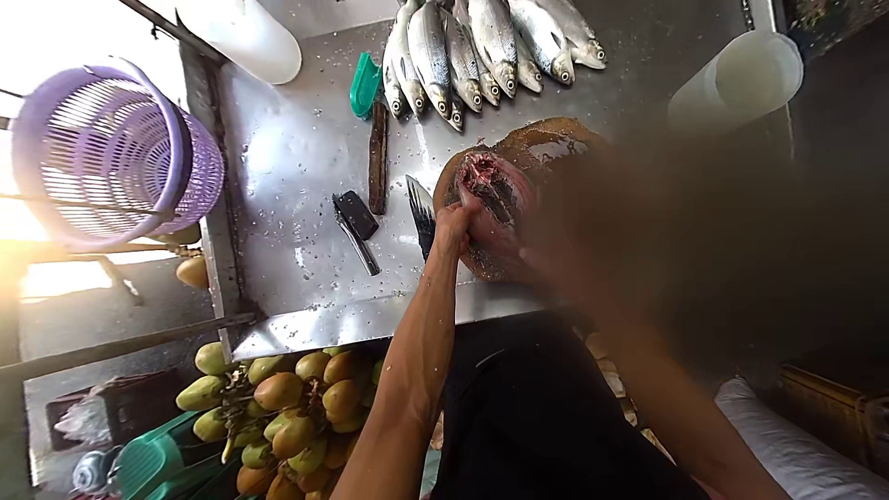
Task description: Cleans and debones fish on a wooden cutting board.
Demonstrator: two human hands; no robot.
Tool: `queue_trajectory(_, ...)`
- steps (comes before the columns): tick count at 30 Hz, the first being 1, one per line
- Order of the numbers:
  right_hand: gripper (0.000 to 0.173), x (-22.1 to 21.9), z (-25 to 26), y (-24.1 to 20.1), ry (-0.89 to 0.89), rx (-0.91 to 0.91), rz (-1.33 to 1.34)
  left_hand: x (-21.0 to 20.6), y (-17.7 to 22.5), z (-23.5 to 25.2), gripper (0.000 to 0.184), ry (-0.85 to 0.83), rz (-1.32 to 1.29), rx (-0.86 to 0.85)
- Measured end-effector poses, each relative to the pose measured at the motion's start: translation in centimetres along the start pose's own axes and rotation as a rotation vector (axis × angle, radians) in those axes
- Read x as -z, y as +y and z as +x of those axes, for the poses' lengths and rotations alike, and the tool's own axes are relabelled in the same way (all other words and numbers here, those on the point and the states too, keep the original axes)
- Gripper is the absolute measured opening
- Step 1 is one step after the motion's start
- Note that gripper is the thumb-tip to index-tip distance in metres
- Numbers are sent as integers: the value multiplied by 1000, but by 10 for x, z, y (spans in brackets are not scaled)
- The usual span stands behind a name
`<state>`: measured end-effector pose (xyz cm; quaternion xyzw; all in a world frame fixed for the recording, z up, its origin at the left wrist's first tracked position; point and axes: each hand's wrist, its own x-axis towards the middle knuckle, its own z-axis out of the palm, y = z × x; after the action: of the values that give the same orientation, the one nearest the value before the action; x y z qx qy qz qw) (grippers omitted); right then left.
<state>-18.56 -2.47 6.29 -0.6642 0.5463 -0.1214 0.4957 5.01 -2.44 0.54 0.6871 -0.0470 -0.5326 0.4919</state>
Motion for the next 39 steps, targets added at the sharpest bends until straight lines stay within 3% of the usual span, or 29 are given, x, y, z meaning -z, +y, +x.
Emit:
queue_trajectory(2, 56, -23, 0, -1, -48, 92, -393, 0, 3, -3, 27, -44, 71, -25)
queue_trajectory(4, 52, -35, 4, -5, -83, 123, -607, 0, 4, -5, 27, -38, 132, -72)
queue_trajectory(11, 48, -47, 21, -34, -88, 188, -813, -5, 5, -15, 21, 56, 373, -133)
queue_trajectory(14, 37, -47, 34, -47, -130, 232, -798, -5, 9, -17, 25, 74, 477, -161)
queue_trajectory(16, 31, -38, 43, -53, -267, 162, -551, 0, 9, -13, 23, 36, 451, -190)
queue_trajectory(18, 30, -23, 46, -51, -398, -17, 37, 9, 2, -7, 19, -42, 318, -202)
queue_trajectory(21, 26, -20, 40, -42, -426, -212, 947, 15, -7, -6, 16, -68, 228, -200)
queue_trajectory(24, 28, -5, 30, -59, -316, -17, 1177, 13, -9, -7, 18, 2, 372, -215)
queue_trajectory(26, 29, 18, 33, -73, -45, 248, 945, 14, -9, -5, 21, 17, 413, -211)
queue_trajectory(28, 43, 41, 45, -66, 346, 474, 537, 13, -7, -1, 25, -4, 248, -158)
queue_trajectory(29, 51, 48, 57, -52, 509, 491, 439, 12, -4, 2, 27, -12, 121, -117)
queue_trajectory(30, 53, 51, 69, -35, 603, 389, 490, 11, -1, 6, 31, -5, 22, -71)
queue_trajectory(32, 36, 50, 80, -16, 554, -93, 844, 8, 5, 11, 38, 35, -24, -26)
queue_trajectory(33, 38, 47, 76, -10, 488, -226, 886, 6, 9, 11, 41, 51, 29, -16)
queue_trajectory(37, 55, 12, 27, -18, 95, -80, 176, 1, 25, 18, 35, 0, 223, -26)
queue_trajectory(39, 56, -11, 22, -28, 0, 3, -239, -1, 30, 14, 31, -11, 291, -81)
